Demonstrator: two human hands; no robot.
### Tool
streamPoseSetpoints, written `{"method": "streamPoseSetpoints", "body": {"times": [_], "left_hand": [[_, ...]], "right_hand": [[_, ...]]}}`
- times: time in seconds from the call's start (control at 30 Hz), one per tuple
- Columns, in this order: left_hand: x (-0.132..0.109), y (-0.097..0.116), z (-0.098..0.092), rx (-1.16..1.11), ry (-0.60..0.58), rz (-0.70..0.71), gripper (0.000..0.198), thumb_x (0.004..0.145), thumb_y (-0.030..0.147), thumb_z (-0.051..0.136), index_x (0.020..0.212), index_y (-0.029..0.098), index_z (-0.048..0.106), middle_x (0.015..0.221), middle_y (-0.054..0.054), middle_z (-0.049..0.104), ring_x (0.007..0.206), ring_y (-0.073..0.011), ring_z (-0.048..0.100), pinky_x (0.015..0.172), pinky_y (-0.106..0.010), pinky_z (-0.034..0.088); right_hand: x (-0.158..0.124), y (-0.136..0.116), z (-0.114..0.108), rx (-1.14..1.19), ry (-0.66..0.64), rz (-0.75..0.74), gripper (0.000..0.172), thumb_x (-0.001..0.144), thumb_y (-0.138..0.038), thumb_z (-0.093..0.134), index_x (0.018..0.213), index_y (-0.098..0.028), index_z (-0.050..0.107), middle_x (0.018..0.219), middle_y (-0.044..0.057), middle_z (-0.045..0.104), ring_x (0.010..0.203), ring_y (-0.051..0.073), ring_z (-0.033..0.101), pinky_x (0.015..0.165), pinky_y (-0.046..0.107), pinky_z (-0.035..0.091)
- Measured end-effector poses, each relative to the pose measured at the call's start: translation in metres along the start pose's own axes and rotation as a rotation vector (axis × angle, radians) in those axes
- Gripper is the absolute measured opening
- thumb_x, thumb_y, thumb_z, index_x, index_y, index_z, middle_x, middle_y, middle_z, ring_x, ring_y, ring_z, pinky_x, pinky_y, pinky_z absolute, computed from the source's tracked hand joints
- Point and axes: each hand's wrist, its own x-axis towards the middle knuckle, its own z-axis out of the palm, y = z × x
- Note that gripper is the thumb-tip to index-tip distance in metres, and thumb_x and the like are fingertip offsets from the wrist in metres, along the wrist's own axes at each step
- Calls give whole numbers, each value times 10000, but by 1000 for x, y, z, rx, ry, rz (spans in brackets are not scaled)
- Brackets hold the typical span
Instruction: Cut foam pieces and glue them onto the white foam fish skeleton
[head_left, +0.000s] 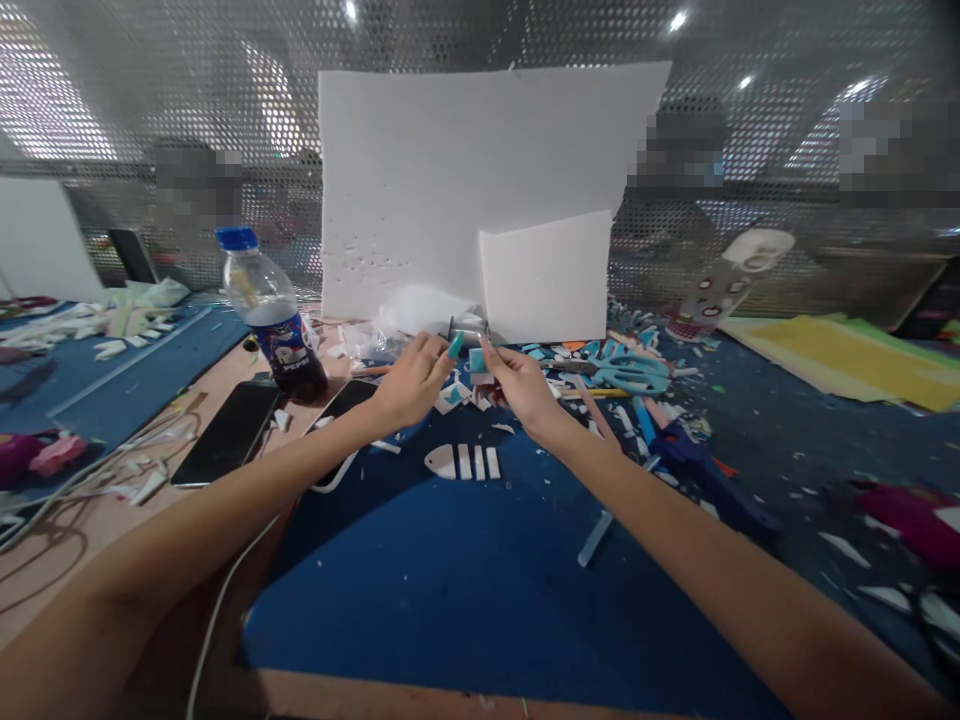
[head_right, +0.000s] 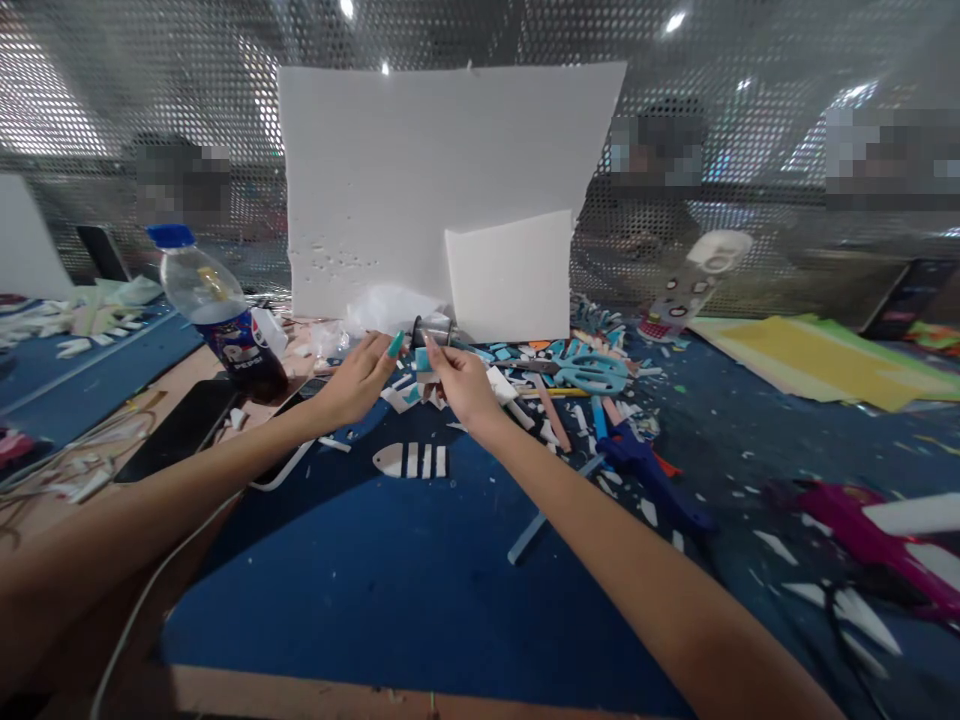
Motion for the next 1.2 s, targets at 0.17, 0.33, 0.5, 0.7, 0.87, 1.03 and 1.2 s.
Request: {"method": "streamPoseSetpoints", "body": {"times": [0.17,0.33,0.5,0.7,0.87,1.03,1.2], "left_hand": [[-6,14,7,-165,-73,-41,382,919,412,271,680,174,451,531,23,397,497,-121,393,516,-260,336],[-6,11,13,-367,-34,-90,346,914,410,293,708,173,439,564,26,388,507,-103,367,483,-234,316],[-5,7,19,-528,-11,-132,352,900,450,321,720,176,448,563,33,349,478,-91,325,449,-229,287],[-6,4,23,-643,-5,-146,361,872,485,381,765,165,509,593,23,406,493,-82,367,463,-214,320],[-7,1,25,-686,21,-135,343,876,474,375,806,174,526,652,5,458,556,-93,433,516,-211,380],[-7,9,18,-684,57,-129,348,884,450,371,682,184,467,608,15,427,523,-90,435,500,-215,384],[-8,19,11,-653,121,-155,335,891,408,384,638,192,419,520,32,434,483,-83,455,500,-205,403]], "right_hand": [[-6,7,11,42,-67,19,429,690,-590,594,562,-193,496,369,-72,371,311,74,335,337,223,240],[-7,11,13,153,-125,64,459,717,-632,534,575,-200,471,400,-55,434,314,78,343,342,229,278],[-6,11,13,240,-173,99,457,713,-628,546,584,-195,480,429,-40,478,326,75,377,341,222,296],[-5,10,14,266,-211,126,457,710,-633,538,610,-193,469,451,-45,465,357,87,418,357,228,335],[-6,2,12,177,-180,110,483,783,-647,405,580,-208,403,448,-39,431,357,93,389,381,248,342],[-1,3,3,-71,-84,75,520,838,-640,263,546,-217,342,414,-37,384,350,105,362,391,255,313],[8,12,-12,-460,78,-45,521,869,-582,232,585,-201,445,564,44,515,562,181,506,564,318,401]]}}
